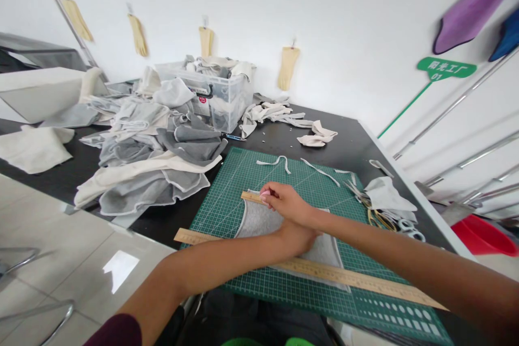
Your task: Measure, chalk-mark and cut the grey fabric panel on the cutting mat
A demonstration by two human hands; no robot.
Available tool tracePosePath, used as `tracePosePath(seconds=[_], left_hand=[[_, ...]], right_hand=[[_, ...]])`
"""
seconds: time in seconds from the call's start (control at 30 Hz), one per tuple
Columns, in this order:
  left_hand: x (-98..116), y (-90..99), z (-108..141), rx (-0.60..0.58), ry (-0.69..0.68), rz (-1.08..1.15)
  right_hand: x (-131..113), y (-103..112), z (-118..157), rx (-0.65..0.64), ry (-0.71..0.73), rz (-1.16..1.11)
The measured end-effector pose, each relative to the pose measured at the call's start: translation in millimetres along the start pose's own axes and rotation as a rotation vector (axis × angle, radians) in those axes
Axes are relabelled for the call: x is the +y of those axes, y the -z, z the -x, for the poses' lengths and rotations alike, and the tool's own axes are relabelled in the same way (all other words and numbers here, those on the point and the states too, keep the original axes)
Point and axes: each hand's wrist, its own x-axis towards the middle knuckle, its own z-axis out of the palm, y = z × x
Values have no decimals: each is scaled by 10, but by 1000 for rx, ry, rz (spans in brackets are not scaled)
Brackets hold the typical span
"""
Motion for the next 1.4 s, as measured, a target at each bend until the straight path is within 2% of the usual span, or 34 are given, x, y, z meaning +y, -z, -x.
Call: tracePosePath(seconds=[0.1,0.2,0.3,0.47,0.7,1.0,1.23,1.4], left_hand=[[-23,30,39,-22,-71,-45],[-15,85,65,-37,-83,-98],[-2,134,85,-48,-96,-143],[0,186,120,-62,-117,-190],[9,216,124,-100,-136,-198],[11,149,131,-30,-101,-153],[20,195,133,-76,-85,-149],[22,215,145,-39,-85,-169]], right_hand=[[182,-58,-268,63,29,156],[295,-110,-426,45,95,252],[363,-152,-497,26,96,283],[411,-202,-529,22,39,351],[363,-246,-565,-16,57,358],[307,-263,-574,-23,63,367],[309,-257,-563,-39,53,388],[287,-260,-554,-25,30,424]])
